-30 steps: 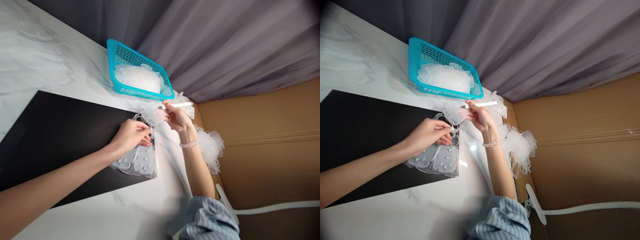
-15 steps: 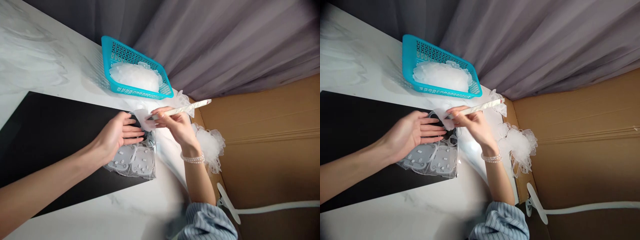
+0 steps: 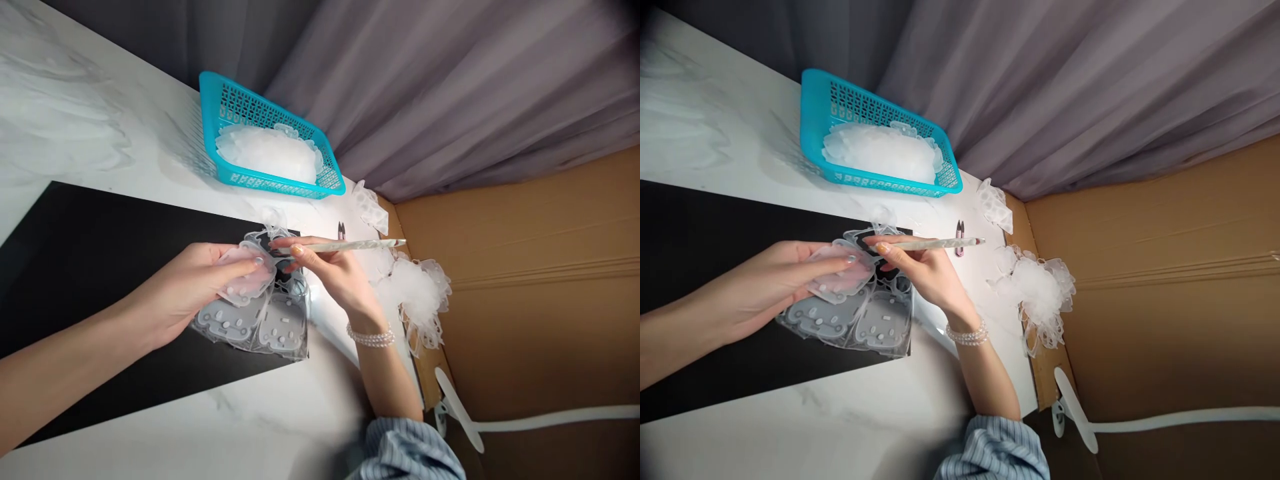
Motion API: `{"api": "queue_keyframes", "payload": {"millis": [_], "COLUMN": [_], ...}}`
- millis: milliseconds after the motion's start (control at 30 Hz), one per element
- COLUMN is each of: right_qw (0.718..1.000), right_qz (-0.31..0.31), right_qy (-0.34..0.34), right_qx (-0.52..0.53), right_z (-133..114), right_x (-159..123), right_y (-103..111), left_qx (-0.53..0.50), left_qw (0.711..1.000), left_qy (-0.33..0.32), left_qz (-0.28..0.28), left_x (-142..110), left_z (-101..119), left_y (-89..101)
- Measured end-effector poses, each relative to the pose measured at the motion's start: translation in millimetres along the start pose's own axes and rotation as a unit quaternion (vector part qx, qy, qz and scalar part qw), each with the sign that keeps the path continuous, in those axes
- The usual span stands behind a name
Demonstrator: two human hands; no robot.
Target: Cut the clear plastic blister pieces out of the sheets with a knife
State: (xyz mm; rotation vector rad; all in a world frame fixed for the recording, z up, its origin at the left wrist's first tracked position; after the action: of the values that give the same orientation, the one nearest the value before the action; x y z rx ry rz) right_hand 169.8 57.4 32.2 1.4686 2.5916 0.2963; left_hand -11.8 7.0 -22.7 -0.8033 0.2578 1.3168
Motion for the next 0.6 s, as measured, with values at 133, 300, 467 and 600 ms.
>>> {"api": "queue_keyframes", "payload": {"millis": [133,300,467,600], "right_qw": [0.999,0.998,0.999,0.999], "right_qz": [-0.006,-0.011,-0.014,-0.015], "right_qy": [-0.011,-0.010,0.005,0.034], "right_qx": [0.040,0.059,0.050,0.002], "right_z": [1.2,2.6,4.0,2.5], "right_x": [-2.1,-4.0,-5.7,-7.7], "right_y": [-5.9,-5.3,-5.5,-7.4], "left_qx": [0.018,0.063,0.091,0.105], "left_qw": [0.999,0.997,0.992,0.988], "left_qy": [-0.020,-0.031,-0.068,-0.085], "left_qz": [0.024,0.035,0.059,0.081], "left_x": [-2.4,-5.9,-7.1,-5.4], "left_z": [-1.5,-1.4,-4.7,-9.5], "left_y": [-1.8,-6.8,-6.4,-4.2]}}
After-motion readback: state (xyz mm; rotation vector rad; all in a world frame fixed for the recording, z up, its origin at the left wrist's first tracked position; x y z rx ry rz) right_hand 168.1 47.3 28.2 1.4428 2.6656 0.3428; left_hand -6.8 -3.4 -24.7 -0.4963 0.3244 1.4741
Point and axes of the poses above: each hand's wrist, its own x-axis towards the middle knuckle, its own y-axis out of the back of the hand, z = x × y, the point moved 2 cm from there along x, towards the middle knuckle, and after that the axes turned 6 degrees about y, right-handed, at the moved point
